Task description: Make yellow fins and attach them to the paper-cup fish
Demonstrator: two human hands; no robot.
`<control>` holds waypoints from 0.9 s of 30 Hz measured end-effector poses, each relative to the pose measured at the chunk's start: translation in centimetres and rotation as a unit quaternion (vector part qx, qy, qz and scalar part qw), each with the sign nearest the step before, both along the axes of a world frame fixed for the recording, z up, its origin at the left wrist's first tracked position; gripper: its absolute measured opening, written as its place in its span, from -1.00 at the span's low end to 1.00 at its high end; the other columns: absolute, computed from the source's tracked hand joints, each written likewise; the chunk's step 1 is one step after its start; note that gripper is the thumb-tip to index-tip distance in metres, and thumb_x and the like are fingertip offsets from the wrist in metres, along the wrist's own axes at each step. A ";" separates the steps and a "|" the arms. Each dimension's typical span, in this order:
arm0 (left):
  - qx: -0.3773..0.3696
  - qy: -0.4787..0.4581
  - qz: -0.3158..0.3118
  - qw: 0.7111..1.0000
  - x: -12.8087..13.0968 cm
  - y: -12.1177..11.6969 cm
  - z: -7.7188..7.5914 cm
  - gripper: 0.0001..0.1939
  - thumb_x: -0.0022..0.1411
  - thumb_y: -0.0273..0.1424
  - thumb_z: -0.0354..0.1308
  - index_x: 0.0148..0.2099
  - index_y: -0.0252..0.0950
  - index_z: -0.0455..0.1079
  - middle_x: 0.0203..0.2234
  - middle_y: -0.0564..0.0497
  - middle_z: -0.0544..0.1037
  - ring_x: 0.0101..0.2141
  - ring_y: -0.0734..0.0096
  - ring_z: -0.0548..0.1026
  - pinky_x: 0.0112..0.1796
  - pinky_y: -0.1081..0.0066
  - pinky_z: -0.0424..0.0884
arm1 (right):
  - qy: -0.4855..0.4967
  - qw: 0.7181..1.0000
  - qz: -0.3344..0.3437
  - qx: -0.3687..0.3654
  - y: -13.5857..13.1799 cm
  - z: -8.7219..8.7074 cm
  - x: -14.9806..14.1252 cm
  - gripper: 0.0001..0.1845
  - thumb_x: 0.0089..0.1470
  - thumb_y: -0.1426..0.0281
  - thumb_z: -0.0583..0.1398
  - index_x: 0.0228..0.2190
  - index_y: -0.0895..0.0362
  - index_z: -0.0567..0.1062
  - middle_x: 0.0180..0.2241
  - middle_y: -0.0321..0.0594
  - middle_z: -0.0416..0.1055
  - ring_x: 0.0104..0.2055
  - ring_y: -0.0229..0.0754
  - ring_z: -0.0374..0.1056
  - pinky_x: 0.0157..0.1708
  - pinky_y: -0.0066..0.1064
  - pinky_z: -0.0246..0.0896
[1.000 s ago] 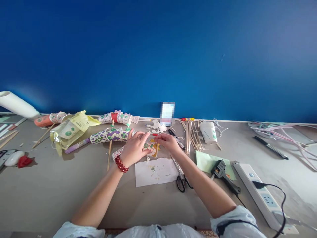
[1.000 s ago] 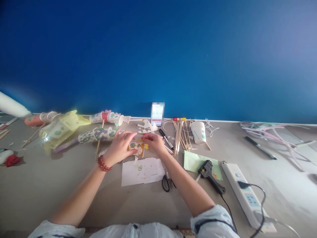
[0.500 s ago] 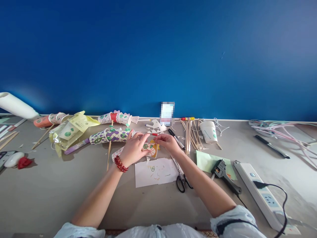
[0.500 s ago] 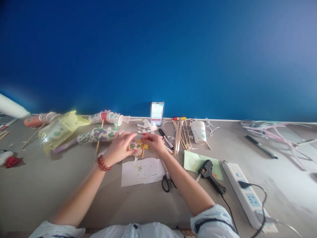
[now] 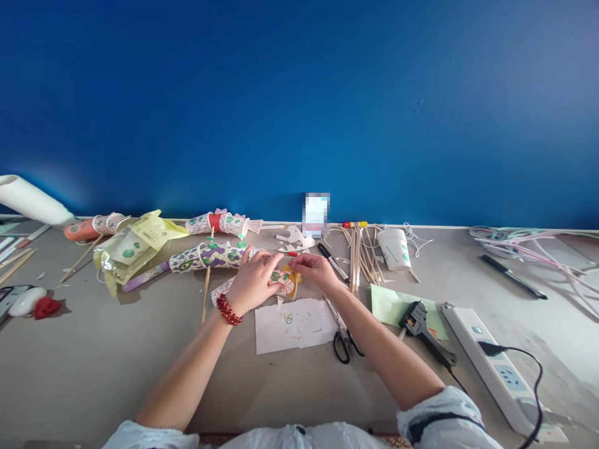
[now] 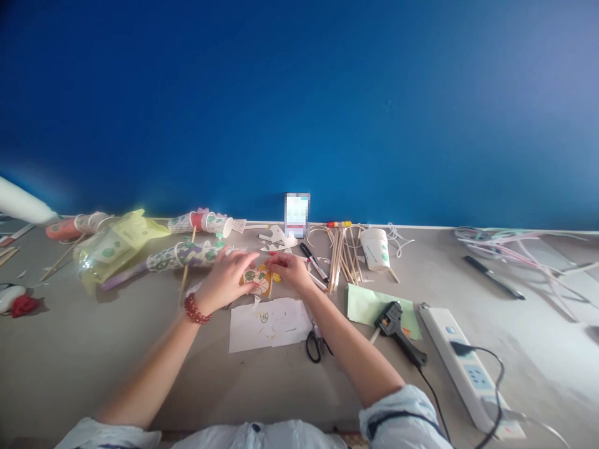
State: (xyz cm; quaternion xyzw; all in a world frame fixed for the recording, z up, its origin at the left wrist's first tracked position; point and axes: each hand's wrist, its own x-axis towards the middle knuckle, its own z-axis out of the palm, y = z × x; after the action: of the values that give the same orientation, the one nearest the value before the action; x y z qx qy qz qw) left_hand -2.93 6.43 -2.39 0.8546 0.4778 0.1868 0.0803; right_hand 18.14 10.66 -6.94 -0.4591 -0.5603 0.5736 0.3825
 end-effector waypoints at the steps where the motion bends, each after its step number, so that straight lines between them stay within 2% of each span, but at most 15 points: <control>1: 0.000 0.000 -0.001 1.000 0.0 0.0 0.0 -0.43 0.18 -0.36 0.29 0.21 -0.16 0.23 -0.20 -0.04 0.61 0.03 0.04 0.47 0.27 -0.21 -0.06 | -0.002 1.000 0.000 0.001 0.0 0.0 0.0 -0.80 -0.10 0.27 0.34 -0.39 0.12 0.64 -0.34 -0.19 0.60 -0.29 -0.11 0.47 -0.21 -0.29 0.34; 10: 0.002 0.008 0.001 1.000 0.1 0.0 -0.1 -0.46 0.20 -0.37 0.27 0.20 -0.18 0.25 -0.22 -0.04 0.61 0.04 0.05 0.46 0.28 -0.21 -0.09 | -0.025 0.999 0.008 0.021 0.2 -0.2 0.1 -0.80 -0.07 0.26 0.32 -0.40 0.12 0.63 -0.36 -0.21 0.59 -0.32 -0.12 0.46 -0.27 -0.31 0.35; 14: 0.010 0.011 -0.003 1.000 0.1 -0.1 0.0 -0.48 0.21 -0.41 0.26 0.20 -0.17 0.28 -0.15 -0.05 0.61 0.07 0.07 0.44 0.28 -0.18 -0.08 | -0.049 0.998 0.010 0.039 0.4 -0.4 0.2 -0.82 -0.05 0.28 0.31 -0.39 0.11 0.64 -0.38 -0.22 0.59 -0.34 -0.14 0.45 -0.30 -0.33 0.33; 23: 0.015 0.027 -0.005 1.000 0.3 -0.1 0.4 -0.65 0.20 -0.37 0.28 0.04 -0.19 0.43 -0.10 -0.04 0.61 0.05 0.07 0.45 0.29 -0.18 -0.07 | -0.088 0.993 0.012 0.073 0.6 -0.8 0.4 -0.84 -0.04 0.31 0.32 -0.38 0.10 0.65 -0.40 -0.22 0.59 -0.37 -0.15 0.43 -0.35 -0.36 0.29; 27: 0.016 0.030 -0.006 0.999 0.3 -0.2 0.3 -0.61 0.22 -0.38 0.25 0.10 -0.18 0.40 -0.06 -0.06 0.60 0.07 0.06 0.44 0.29 -0.18 -0.08 | -0.095 0.992 0.014 0.082 0.5 -0.8 0.4 -0.83 -0.03 0.30 0.31 -0.38 0.11 0.65 -0.39 -0.21 0.59 -0.36 -0.13 0.43 -0.35 -0.36 0.30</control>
State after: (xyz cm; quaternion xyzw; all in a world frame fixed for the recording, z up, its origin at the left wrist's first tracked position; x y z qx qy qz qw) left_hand -2.65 6.28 -2.10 0.8638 0.4717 0.1686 0.0535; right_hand 18.54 11.21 -7.73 -0.4709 -0.6458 0.4844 0.3556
